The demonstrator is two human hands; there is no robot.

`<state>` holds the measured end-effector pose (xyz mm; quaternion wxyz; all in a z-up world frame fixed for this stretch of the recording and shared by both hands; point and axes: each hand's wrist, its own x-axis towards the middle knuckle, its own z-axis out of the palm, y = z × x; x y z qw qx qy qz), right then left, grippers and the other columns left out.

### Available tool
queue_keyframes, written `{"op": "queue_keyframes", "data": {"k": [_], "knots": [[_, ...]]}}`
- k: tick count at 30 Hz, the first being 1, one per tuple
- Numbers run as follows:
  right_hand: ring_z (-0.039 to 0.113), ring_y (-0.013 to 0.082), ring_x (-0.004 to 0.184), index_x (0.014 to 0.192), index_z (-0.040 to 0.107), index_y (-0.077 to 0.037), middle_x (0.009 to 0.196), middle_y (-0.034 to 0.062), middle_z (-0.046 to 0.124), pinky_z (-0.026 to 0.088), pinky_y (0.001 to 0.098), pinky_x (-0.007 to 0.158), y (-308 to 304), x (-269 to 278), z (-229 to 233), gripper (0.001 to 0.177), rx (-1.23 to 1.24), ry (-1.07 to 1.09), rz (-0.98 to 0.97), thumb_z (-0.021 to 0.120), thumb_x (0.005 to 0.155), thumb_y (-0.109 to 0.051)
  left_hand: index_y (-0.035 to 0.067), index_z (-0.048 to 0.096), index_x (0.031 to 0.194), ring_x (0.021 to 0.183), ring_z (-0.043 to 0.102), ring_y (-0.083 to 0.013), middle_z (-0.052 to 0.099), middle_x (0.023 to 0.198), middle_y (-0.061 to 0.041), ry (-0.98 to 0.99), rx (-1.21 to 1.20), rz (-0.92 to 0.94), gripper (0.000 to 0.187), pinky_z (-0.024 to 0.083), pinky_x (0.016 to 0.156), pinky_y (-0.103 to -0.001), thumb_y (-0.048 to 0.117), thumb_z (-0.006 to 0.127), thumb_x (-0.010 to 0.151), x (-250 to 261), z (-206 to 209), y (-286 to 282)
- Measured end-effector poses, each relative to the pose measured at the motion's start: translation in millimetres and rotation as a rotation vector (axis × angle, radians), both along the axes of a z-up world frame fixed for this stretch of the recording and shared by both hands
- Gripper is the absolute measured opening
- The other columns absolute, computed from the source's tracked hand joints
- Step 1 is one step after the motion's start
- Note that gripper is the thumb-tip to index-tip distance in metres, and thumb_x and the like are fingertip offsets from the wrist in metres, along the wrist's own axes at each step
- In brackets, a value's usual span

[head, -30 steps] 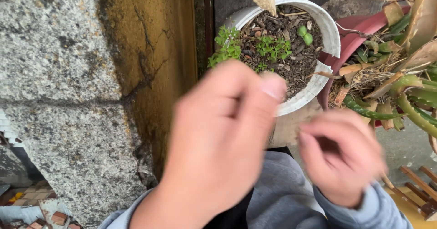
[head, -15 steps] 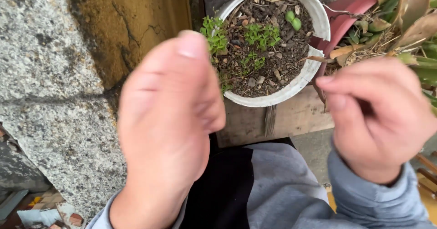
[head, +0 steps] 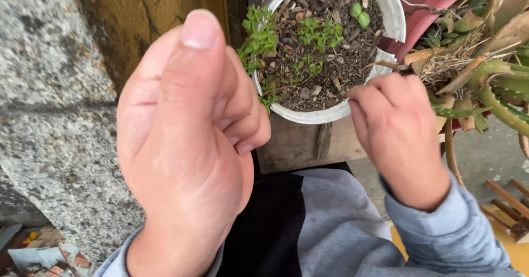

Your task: Pruning and cleaning up small weeds and dead leaves from several potted plants in a garden area.

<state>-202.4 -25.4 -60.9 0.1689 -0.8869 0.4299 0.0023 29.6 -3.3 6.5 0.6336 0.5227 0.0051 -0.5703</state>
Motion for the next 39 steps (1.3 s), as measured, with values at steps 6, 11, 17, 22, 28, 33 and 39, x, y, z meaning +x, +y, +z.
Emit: {"op": "queue_keyframes", "data": {"k": [6,11,17,22,28,33,39], "knots": [[0.06,0.0296,0.086,0.091,0.071,-0.009,0.085,0.0067,0.059,0.049,0.0419,0.076,-16.5,14.9,-0.1,0.017,0.078,0.109,0.16,0.08,0.082,-0.021,0.006,0.044,0.078,0.052,0.029,-0.0087,0.035,0.064,0.0,-0.009,-0.051,-0.039,0.042,0.026,0.044,-0.028,0.02,0.054,0.116,-1.1,-3.8,7.3],[0.059,0.0276,0.081,0.084,0.071,-0.014,0.082,0.0041,0.058,0.046,0.0415,0.073,-16.0,21.4,-15.2,0.013,0.036,0.152,0.192,0.079,0.081,-0.023,0.006,0.048,0.082,0.052,0.029,-0.0073,0.037,0.063,0.001,0.012,-0.018,-0.036,0.034,0.025,0.044,-0.027,0.02,0.055,0.113,-0.8,-3.4,4.5],[0.057,0.0269,0.083,0.084,0.069,-0.014,0.082,0.0025,0.057,0.046,0.0409,0.076,-17.9,18.9,-14.9,0.01,0.017,0.093,0.219,0.078,0.085,-0.019,0.005,0.051,0.081,0.053,0.031,-0.006,0.039,0.064,0.002,0.02,-0.015,-0.06,0.036,0.027,0.046,-0.026,0.02,0.057,0.113,-0.5,-3.8,7.5],[0.057,0.0266,0.083,0.083,0.068,-0.012,0.082,0.0031,0.058,0.046,0.0405,0.076,-20.2,14.7,-16.1,0.011,0.041,0.073,0.241,0.077,0.086,-0.017,0.006,0.052,0.083,0.057,0.032,-0.0071,0.04,0.068,0.002,0.018,0.021,-0.079,0.031,0.029,0.049,-0.027,0.021,0.056,0.111,-1.0,-0.7,0.3],[0.056,0.0275,0.084,0.086,0.067,-0.011,0.084,0.0038,0.058,0.044,0.0413,0.076,-16.8,15.3,-15.8,0.011,0.051,0.032,0.197,0.077,0.087,-0.015,0.006,0.053,0.079,0.053,0.032,-0.0067,0.041,0.063,0.002,-0.01,0.094,-0.092,0.03,0.029,0.046,-0.027,0.021,0.054,0.105,-1.1,1.7,-2.6],[0.057,0.0277,0.088,0.089,0.068,-0.011,0.085,0.0049,0.057,0.043,0.0402,0.076,-14.5,15.9,-21.7,0.012,-0.028,0.045,0.161,0.079,0.088,-0.016,0.006,0.051,0.081,0.057,0.033,-0.0072,0.042,0.067,0.001,-0.032,0.034,-0.124,0.034,0.03,0.049,-0.027,0.022,0.054,0.111,-1.1,-1.2,2.4],[0.055,0.0274,0.088,0.087,0.068,-0.012,0.085,0.0035,0.059,0.04,0.0416,0.079,-11.9,18.1,-16.6,0.011,0.007,0.039,0.174,0.078,0.087,-0.016,0.006,0.051,0.082,0.057,0.033,-0.0073,0.041,0.067,0.001,-0.012,0.025,-0.117,0.033,0.03,0.049,-0.027,0.021,0.055,0.111,-1.4,-1.9,2.6]]}}
